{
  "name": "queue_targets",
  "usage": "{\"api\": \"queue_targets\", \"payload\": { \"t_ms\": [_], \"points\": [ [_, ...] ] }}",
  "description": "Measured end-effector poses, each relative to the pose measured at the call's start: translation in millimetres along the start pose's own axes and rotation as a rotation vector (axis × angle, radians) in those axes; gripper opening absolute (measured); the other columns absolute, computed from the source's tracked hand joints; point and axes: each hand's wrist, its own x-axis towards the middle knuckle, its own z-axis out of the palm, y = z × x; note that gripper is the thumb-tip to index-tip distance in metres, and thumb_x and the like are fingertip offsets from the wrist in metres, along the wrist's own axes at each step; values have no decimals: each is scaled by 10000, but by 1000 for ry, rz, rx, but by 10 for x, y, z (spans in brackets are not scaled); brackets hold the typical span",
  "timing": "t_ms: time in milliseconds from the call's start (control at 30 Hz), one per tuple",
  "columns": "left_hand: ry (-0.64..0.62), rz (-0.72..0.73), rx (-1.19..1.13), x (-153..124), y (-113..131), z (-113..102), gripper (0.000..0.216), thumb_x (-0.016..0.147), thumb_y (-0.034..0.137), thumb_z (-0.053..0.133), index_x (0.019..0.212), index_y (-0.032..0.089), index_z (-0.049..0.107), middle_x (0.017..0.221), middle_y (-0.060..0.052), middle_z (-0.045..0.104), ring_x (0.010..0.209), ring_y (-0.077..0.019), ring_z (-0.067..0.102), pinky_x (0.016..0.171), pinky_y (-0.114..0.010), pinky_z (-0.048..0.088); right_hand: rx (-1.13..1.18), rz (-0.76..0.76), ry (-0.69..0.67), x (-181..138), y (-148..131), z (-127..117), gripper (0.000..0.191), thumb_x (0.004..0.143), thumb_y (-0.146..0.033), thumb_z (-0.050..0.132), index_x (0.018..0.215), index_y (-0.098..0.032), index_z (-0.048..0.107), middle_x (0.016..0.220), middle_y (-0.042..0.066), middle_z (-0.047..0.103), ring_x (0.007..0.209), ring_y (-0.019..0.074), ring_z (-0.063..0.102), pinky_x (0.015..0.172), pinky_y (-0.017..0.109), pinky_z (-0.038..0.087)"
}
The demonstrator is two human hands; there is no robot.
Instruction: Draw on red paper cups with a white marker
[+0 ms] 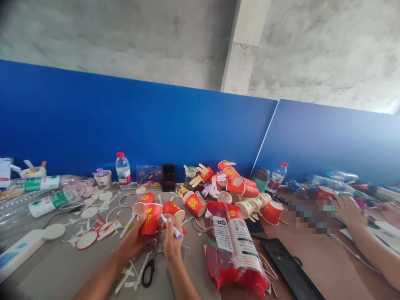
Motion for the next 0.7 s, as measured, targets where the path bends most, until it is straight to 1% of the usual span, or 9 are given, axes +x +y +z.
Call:
{"api": "queue_targets", "payload": {
  "t_ms": [67,133,267,367,467,600,700],
  "points": [
    [-7,13,-8,17,-7,-23,294,1032,267,837,1298,159,772,1014,-154,918,879,-322,916,797,-387,744,-16,-11,-27,-4,-3,-3,736,942,-948,674,805,-245,842,656,28,707,661,249,651,667,365,526],
    [-20,7,-19,26,-4,-35,330,1004,245,856,1314,164,773,1023,-147,919,889,-327,916,808,-393,745,-35,-15,-46,-4,-6,-4,713,962,-928,661,800,-256,839,647,17,706,647,242,645,652,354,512],
    [-23,0,-21,6,23,5,307,1065,254,739,1357,162,755,990,-128,911,846,-301,896,837,-409,744,-50,0,-71,6,-15,-5,697,960,-922,648,808,-268,837,631,8,690,635,231,623,636,344,502],
    [-13,17,-4,-32,45,64,254,1091,251,679,1308,145,757,958,-133,901,828,-295,880,828,-409,736,-57,24,-78,16,-14,-8,713,954,-938,635,809,-269,832,623,1,672,636,229,614,638,343,499],
    [-6,24,20,-63,62,95,216,1095,244,664,1254,132,759,944,-149,898,808,-295,870,809,-409,730,-58,20,-65,19,2,-7,732,958,-955,616,802,-271,826,622,-4,661,630,226,602,637,342,487],
    [-14,9,13,-58,62,72,302,1089,267,677,1350,131,744,989,-160,911,850,-317,887,834,-438,737,-49,-29,-48,17,26,7,704,994,-930,618,810,-281,817,629,-15,651,634,219,593,642,333,489],
    [-24,7,-8,-29,44,41,360,1081,280,701,1412,139,719,1042,-169,920,870,-317,897,847,-439,742,-33,-39,-17,16,31,15,720,987,-937,636,784,-266,803,642,-8,662,648,220,604,646,332,499]
  ]
}}
